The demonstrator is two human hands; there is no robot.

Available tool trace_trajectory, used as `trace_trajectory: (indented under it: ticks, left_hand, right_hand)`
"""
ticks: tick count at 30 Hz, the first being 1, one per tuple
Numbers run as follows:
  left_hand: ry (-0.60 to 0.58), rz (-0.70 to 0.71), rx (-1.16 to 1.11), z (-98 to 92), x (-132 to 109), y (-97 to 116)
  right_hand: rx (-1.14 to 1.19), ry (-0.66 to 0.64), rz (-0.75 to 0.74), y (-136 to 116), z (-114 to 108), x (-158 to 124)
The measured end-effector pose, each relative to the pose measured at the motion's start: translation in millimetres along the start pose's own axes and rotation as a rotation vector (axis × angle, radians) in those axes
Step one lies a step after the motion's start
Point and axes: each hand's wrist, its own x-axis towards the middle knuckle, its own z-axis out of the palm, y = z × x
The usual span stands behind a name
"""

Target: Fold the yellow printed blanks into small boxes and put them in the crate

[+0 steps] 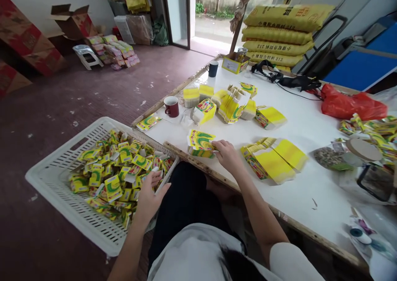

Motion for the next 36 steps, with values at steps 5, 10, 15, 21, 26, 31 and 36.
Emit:
trace_trajectory:
  ticks: [5,10,15,21,26,31,36]
  left_hand:
    - [-0.160,-0.037,-0.230,23.9,-6.1,9.1]
    - [-0.216,-0.041,-0.717,65.8,1.2,31.2]
    - [-0.096,-0.057,-0.958,88.7,12.4,67.2]
    - [0.023,0.021,-0.697,76.6,10.5,78.8]
    - [-0.073,0.124,-0.569,67.6,11.6,74.1]
    - [-0.106,0.089,-0.605,75.2,6.8,61.2]
    - [-0.097,-0.016,-0.764,80.6,2.0,64.4]
  right_hand:
    - [0.071,0.063,0.047,-3.6,-2.1,3.7]
    - [0.161,0.223,0.072,-43.1,-7.5,-6.7]
    - [0.410,0.056,-0.140,-101.3,11.3,-38.3]
    - [0.701,0.144,0.150,-124.8,42.3,-53.7]
    - [0.725,0.139,0.292,-132.0,41.1,-52.8]
    - [0.988,0.057,0.331,-128.4,34.1,-52.7]
    - [1.239,-0.088,0.407,-126.2,33.1,-51.3]
